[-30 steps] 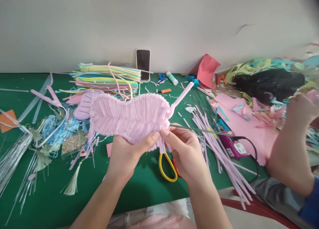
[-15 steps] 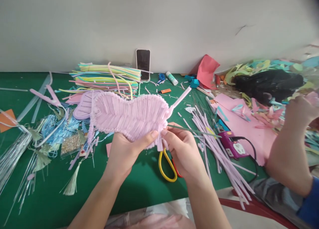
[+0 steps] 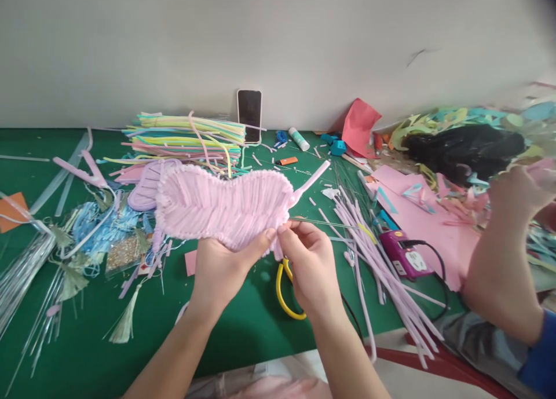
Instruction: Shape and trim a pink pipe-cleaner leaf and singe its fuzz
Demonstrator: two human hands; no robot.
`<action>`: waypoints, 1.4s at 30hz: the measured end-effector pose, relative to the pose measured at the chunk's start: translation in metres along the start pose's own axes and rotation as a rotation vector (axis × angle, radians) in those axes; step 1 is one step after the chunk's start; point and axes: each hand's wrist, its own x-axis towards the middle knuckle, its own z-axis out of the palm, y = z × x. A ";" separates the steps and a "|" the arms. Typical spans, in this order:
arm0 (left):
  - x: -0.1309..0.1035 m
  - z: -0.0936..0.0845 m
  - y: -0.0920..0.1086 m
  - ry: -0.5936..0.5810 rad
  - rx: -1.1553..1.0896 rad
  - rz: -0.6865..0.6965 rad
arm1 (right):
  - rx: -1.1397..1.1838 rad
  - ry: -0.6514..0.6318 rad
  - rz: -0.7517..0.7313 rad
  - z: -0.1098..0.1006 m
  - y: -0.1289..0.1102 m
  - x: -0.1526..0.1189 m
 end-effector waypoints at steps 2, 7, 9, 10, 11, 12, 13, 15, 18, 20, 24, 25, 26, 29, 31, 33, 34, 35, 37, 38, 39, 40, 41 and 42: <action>0.001 0.000 -0.001 0.025 -0.013 0.005 | 0.009 -0.016 0.001 0.001 0.001 0.000; 0.001 0.001 -0.003 0.050 -0.037 -0.002 | 0.048 -0.026 0.007 0.003 0.003 -0.001; 0.000 0.001 -0.004 0.045 -0.016 -0.011 | 0.032 -0.001 0.009 0.003 0.003 -0.001; 0.001 0.000 -0.005 0.048 -0.006 -0.013 | 0.025 0.009 0.013 0.003 0.003 -0.001; 0.002 -0.002 -0.006 0.050 -0.007 -0.018 | 0.021 0.014 0.016 0.002 0.003 -0.001; 0.003 -0.004 -0.008 0.041 -0.023 -0.030 | 0.018 0.008 0.020 0.002 0.003 -0.002; 0.006 -0.006 -0.009 0.017 -0.053 -0.051 | 0.018 -0.011 0.027 0.002 0.003 -0.002; 0.010 -0.011 -0.012 -0.092 -0.141 -0.121 | 0.027 -0.076 0.048 0.001 0.001 -0.004; 0.017 -0.018 -0.017 -0.275 -0.239 -0.234 | 0.066 -0.163 0.088 -0.002 0.000 -0.006; 0.019 -0.020 -0.018 -0.290 -0.263 -0.259 | 0.072 -0.184 0.103 -0.003 -0.001 -0.007; 0.019 -0.020 -0.018 -0.260 -0.247 -0.247 | 0.013 -0.195 0.089 -0.007 -0.001 -0.008; 0.019 -0.020 -0.018 -0.260 -0.252 -0.241 | 0.003 -0.196 0.086 -0.008 -0.001 -0.009; 0.019 -0.019 -0.018 -0.255 -0.262 -0.237 | -0.005 -0.196 0.086 -0.009 -0.001 -0.009; 0.020 -0.018 -0.017 -0.236 -0.307 -0.249 | -0.043 -0.186 0.083 -0.011 0.000 -0.011; 0.020 -0.018 -0.017 -0.227 -0.332 -0.264 | -0.080 -0.180 0.063 -0.013 0.000 -0.013; 0.020 -0.018 -0.017 -0.224 -0.350 -0.265 | -0.132 -0.171 0.029 -0.014 0.000 -0.015; 0.019 -0.018 -0.017 -0.223 -0.355 -0.263 | -0.161 -0.163 0.005 -0.015 0.000 -0.016; 0.019 -0.018 -0.016 -0.224 -0.356 -0.260 | -0.193 -0.157 -0.021 -0.015 0.000 -0.018; 0.017 -0.018 -0.016 -0.214 -0.348 -0.239 | -0.259 -0.157 -0.071 -0.014 0.000 -0.021; 0.016 -0.018 -0.015 -0.203 -0.339 -0.225 | -0.290 -0.164 -0.093 -0.013 0.000 -0.022; 0.016 -0.017 -0.015 -0.194 -0.325 -0.214 | -0.319 -0.173 -0.112 -0.012 0.000 -0.024; 0.015 -0.017 -0.015 -0.187 -0.309 -0.209 | -0.348 -0.178 -0.123 -0.011 0.000 -0.025; 0.014 -0.016 -0.014 -0.182 -0.292 -0.210 | -0.374 -0.173 -0.133 -0.010 0.001 -0.026; 0.013 -0.015 -0.014 -0.180 -0.273 -0.217 | -0.397 -0.159 -0.144 -0.009 0.002 -0.027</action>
